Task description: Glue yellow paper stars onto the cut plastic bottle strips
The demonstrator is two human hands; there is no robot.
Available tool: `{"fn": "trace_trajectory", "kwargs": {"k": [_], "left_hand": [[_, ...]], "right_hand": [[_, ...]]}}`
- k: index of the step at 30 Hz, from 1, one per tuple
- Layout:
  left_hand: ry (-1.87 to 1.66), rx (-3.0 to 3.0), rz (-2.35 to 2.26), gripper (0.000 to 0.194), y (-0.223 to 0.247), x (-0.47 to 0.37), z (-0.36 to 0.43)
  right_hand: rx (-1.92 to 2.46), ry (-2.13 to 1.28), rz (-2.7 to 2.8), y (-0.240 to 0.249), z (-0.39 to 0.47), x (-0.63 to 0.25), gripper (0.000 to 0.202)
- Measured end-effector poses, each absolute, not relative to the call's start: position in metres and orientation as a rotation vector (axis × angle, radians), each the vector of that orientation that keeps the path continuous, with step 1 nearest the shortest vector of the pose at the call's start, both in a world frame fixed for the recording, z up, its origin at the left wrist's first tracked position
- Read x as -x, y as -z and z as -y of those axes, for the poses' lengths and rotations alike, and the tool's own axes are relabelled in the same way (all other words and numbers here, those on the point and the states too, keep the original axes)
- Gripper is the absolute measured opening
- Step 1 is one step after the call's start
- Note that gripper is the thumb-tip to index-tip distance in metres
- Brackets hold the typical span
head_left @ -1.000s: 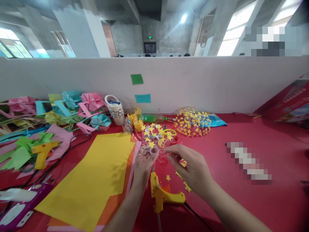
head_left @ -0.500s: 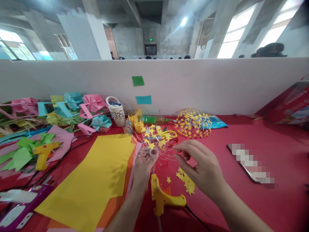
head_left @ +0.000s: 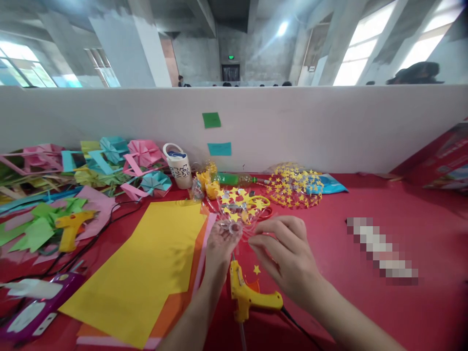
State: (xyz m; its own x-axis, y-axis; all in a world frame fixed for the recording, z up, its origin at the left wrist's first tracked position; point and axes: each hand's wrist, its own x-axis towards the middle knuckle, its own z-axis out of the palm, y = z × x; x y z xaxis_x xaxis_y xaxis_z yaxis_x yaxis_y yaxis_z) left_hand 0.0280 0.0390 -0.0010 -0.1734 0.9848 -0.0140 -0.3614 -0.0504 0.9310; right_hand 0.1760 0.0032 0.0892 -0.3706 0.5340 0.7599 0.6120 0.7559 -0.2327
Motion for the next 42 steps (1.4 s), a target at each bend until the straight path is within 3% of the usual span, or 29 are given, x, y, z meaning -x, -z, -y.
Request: {"fn": "trace_trajectory", "kwargs": {"k": [8, 15, 24, 32, 42], "left_hand": [[-1.525, -0.800, -1.012, 0.040, -0.001, -0.031, -0.033], [-1.507, -0.863, -1.000, 0.041, 0.000, -0.030, -0.029], [-1.473, -0.915, -1.038, 0.031, -0.006, -0.032, -0.027], [-1.467, -0.879, -1.057, 0.038, -0.009, -0.033, -0.026], [-1.489, -0.814, -0.985, 0.034, -0.010, -0.034, -0.028]], "right_hand": [[0.688, -0.056, 2.078, -0.090, 0.002, -0.181, 0.016], [0.917, -0.218, 1.943, -0.087, 0.002, -0.174, 0.013], [0.906, -0.208, 1.947, -0.086, 0.004, -0.176, 0.011], [0.881, -0.237, 1.993, -0.089, 0.006, -0.175, 0.011], [0.881, -0.231, 1.996, -0.087, 0.006, -0.178, 0.024]]}}
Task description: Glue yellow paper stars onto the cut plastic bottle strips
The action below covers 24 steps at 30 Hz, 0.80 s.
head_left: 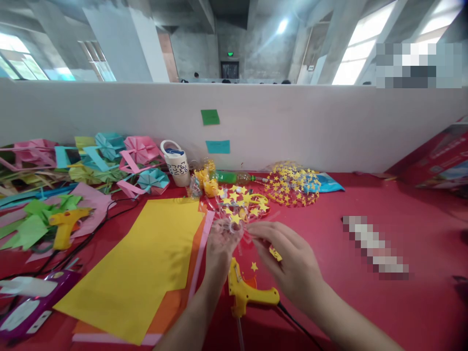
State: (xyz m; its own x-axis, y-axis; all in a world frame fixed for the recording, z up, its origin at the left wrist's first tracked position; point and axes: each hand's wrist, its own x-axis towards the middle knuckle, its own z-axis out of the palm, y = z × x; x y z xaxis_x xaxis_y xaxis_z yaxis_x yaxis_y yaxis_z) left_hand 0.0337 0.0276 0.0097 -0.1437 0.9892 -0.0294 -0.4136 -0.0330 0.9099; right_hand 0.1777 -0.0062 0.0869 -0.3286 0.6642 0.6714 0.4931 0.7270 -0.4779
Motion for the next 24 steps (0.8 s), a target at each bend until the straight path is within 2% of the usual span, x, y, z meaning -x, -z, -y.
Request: {"fn": "trace_trajectory", "kwargs": {"k": [7, 13, 17, 21, 24], "left_hand": [[-1.513, -0.796, -1.046, 0.039, 0.002, -0.031, -0.032], [-1.571, -0.766, -1.091, 0.038, 0.008, -0.031, -0.036], [-1.581, -0.805, -1.087, 0.036, 0.002, -0.032, -0.034], [-1.583, -0.802, -0.982, 0.028, -0.007, -0.032, -0.031], [-1.581, -0.833, -0.986, 0.027, -0.008, -0.031, -0.031]], "right_hand": [[0.921, -0.161, 1.910, -0.103, 0.006, -0.194, 0.023], [1.080, -0.130, 1.962, -0.110, 0.001, -0.204, 0.009], [0.962, -0.192, 2.046, -0.100, 0.006, -0.191, 0.014], [0.813, -0.248, 2.128, -0.083, 0.011, -0.173, 0.028], [0.834, -0.278, 2.131, -0.076, 0.011, -0.165, 0.026]]}}
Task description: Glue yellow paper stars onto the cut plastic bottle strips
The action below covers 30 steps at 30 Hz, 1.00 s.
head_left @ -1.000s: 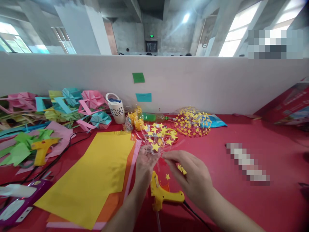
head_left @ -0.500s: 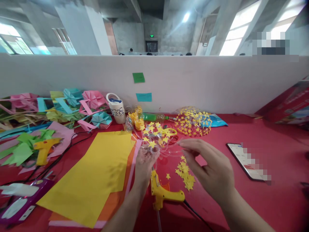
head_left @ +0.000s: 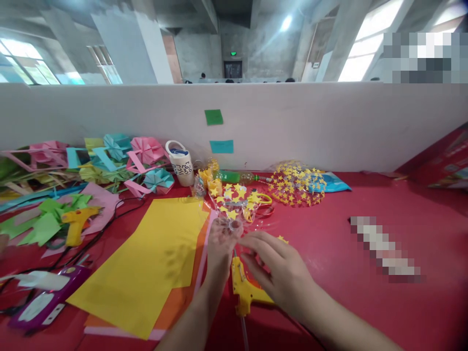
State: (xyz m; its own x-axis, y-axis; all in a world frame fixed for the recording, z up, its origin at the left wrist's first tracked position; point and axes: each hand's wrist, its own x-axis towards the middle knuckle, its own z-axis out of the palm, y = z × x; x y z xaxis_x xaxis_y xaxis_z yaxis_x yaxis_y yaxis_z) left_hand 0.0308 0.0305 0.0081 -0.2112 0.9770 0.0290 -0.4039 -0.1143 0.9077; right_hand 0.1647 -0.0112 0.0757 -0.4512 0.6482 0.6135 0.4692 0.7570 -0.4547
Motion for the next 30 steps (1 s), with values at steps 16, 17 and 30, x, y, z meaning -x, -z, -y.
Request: {"fn": "trace_trajectory", "kwargs": {"k": [16, 17, 30], "left_hand": [[-1.549, -0.852, -0.974, 0.037, -0.0012, -0.0334, -0.0243], [-1.544, -0.867, -0.997, 0.035, -0.0016, -0.0334, -0.0244], [-1.510, -0.886, -1.009, 0.040, -0.0027, -0.0330, -0.0249]], "right_hand": [[0.782, -0.381, 1.972, -0.0751, 0.0091, -0.1663, 0.019], [0.809, -0.381, 1.953, -0.0741, 0.0088, -0.1657, 0.019], [0.845, -0.342, 1.925, -0.0787, 0.0092, -0.1662, 0.015]]}}
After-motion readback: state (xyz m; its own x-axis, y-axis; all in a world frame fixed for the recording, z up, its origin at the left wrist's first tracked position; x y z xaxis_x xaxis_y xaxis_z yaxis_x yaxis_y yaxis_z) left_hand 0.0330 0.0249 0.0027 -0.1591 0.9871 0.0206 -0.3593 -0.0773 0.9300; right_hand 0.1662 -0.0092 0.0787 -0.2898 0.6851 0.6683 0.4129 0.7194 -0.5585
